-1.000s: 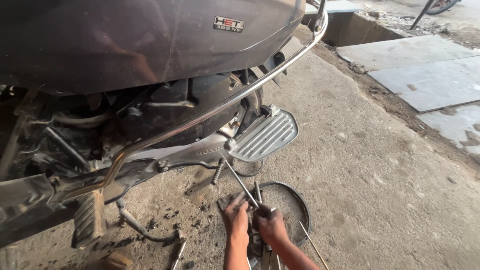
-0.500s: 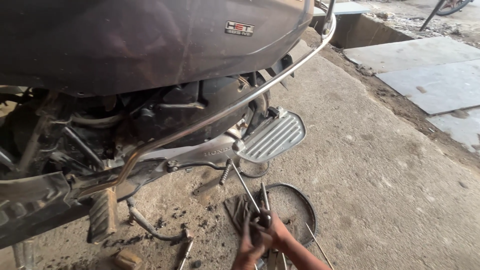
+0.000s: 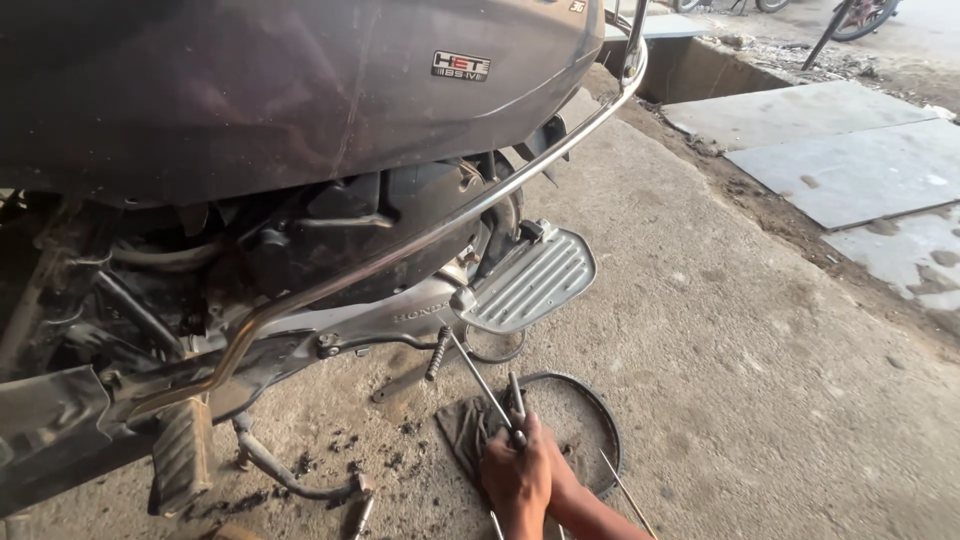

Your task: Repairing and maintaining the engine/transmission side components of a scooter.

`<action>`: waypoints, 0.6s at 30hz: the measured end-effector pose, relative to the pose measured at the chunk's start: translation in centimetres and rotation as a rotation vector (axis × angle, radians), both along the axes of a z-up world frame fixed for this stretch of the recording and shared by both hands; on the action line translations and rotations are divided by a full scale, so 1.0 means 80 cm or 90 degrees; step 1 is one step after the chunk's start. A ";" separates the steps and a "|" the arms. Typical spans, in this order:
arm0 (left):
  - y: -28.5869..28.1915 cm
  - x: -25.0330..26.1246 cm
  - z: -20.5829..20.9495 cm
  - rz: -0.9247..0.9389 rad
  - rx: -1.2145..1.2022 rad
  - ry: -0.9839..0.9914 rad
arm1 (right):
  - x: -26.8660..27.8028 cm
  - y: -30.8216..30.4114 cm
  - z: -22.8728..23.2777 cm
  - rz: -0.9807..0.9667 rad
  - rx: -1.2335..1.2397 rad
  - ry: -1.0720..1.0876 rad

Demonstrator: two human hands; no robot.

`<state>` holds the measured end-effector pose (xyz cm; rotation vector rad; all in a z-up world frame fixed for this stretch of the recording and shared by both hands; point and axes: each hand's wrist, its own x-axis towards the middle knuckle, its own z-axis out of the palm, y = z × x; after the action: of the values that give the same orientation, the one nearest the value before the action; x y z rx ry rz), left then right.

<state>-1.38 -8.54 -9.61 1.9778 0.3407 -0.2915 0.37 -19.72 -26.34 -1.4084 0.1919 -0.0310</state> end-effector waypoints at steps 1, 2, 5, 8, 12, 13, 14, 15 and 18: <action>0.007 -0.009 0.007 0.014 -0.079 0.017 | -0.001 0.004 0.005 -0.004 -0.057 -0.029; 0.008 -0.023 0.017 0.030 -0.158 0.034 | -0.004 0.010 0.010 -0.008 -0.115 -0.059; 0.019 -0.051 -0.111 0.055 -0.405 0.082 | 0.023 0.044 0.075 0.165 -1.141 0.012; 0.012 -0.047 -0.173 0.102 -0.653 0.159 | 0.003 0.057 0.113 0.208 -1.057 0.068; 0.020 0.004 -0.151 0.153 -0.897 0.197 | 0.000 0.063 0.118 0.292 -1.020 0.167; 0.028 -0.001 -0.159 0.071 -0.934 0.187 | -0.002 0.062 0.113 0.268 -1.050 0.131; 0.037 -0.006 -0.168 -0.011 -0.967 0.176 | -0.004 0.063 0.108 0.245 -1.078 0.093; 0.044 -0.008 -0.200 -0.007 -0.968 0.175 | -0.010 0.061 0.106 0.249 -1.079 0.091; 0.080 -0.009 -0.264 -0.063 -0.919 0.203 | -0.022 0.072 0.087 0.254 -1.020 0.151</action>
<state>-2.14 -2.12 -30.70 0.5206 0.1332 -0.6772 -1.42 -13.93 -19.40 -3.0296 0.0431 0.3987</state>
